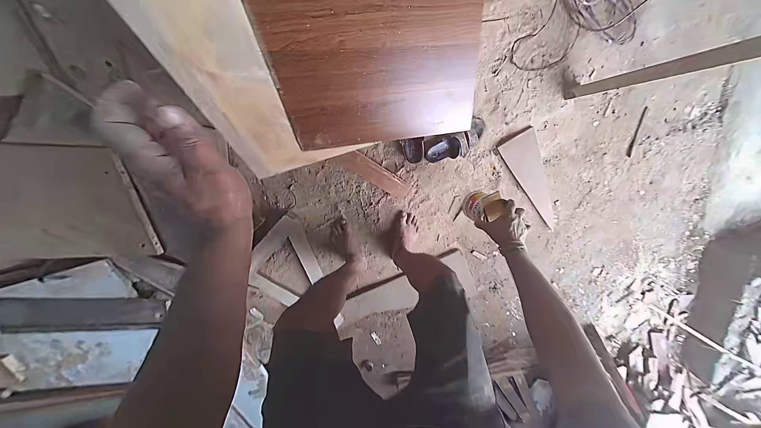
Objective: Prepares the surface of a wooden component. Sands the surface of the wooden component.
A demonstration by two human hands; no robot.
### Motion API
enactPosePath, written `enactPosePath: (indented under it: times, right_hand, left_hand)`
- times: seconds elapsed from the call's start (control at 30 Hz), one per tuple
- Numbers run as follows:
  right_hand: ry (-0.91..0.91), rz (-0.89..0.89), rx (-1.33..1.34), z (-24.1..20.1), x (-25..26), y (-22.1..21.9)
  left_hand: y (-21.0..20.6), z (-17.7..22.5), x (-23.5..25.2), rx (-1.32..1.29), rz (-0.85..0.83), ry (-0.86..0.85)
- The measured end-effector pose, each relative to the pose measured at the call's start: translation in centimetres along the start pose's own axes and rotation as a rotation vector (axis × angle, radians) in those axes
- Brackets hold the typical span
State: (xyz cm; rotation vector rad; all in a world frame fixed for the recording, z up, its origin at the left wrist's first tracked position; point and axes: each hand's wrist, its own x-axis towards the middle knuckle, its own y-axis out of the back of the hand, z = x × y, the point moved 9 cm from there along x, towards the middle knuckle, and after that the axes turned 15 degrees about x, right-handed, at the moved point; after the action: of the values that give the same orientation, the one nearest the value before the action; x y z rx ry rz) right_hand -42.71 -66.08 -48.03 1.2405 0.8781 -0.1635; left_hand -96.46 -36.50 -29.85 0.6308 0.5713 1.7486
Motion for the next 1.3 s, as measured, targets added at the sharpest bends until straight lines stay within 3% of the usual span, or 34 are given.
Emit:
enactPosePath:
  times: [0.1,0.2,0.4,0.53,0.7,0.83,0.97,1.07,1.13,1.3]
  right_hand:
    - [-0.017,0.061,0.057,0.0,7.1,-4.7]
    - [-0.019,0.089,0.071,-0.2,12.3,-7.2]
    - [0.04,0.074,0.108,-0.9,17.1,-8.2]
    - [0.141,0.045,0.17,-0.8,16.6,-10.2]
    - [0.075,0.001,0.264,0.9,14.6,-9.0]
    - [0.235,0.296,0.538,-2.3,12.1,-3.1]
    - [0.553,0.561,1.077,-7.6,6.2,3.6]
    - [0.796,0.391,1.427,-14.4,1.0,7.9]
    - [0.875,0.201,1.47,-19.2,-1.6,9.9]
    - [0.813,-0.289,1.403,-25.9,-5.1,10.0]
  left_hand:
    - [-1.2,-3.3,1.7,-0.218,0.04,-0.105]
    - [-2.4,-4.0,0.7,-0.29,0.004,-0.179]
    - [-2.4,-3.4,-0.4,-0.371,0.22,-0.126]
    - [-1.7,-2.7,0.5,-0.415,0.179,-0.296]
    - [-2.7,0.3,-0.2,-0.26,0.142,-0.435]
    - [-2.5,0.7,-0.1,-0.308,0.159,-0.51]
    - [-1.4,-0.1,-1.3,-0.362,0.322,-0.525]
    - [-1.2,1.5,-2.3,-0.216,0.342,-0.582]
    - [-1.4,2.2,-2.3,-0.177,0.359,-0.639]
    - [-1.5,1.4,-2.2,-0.156,0.408,-0.552]
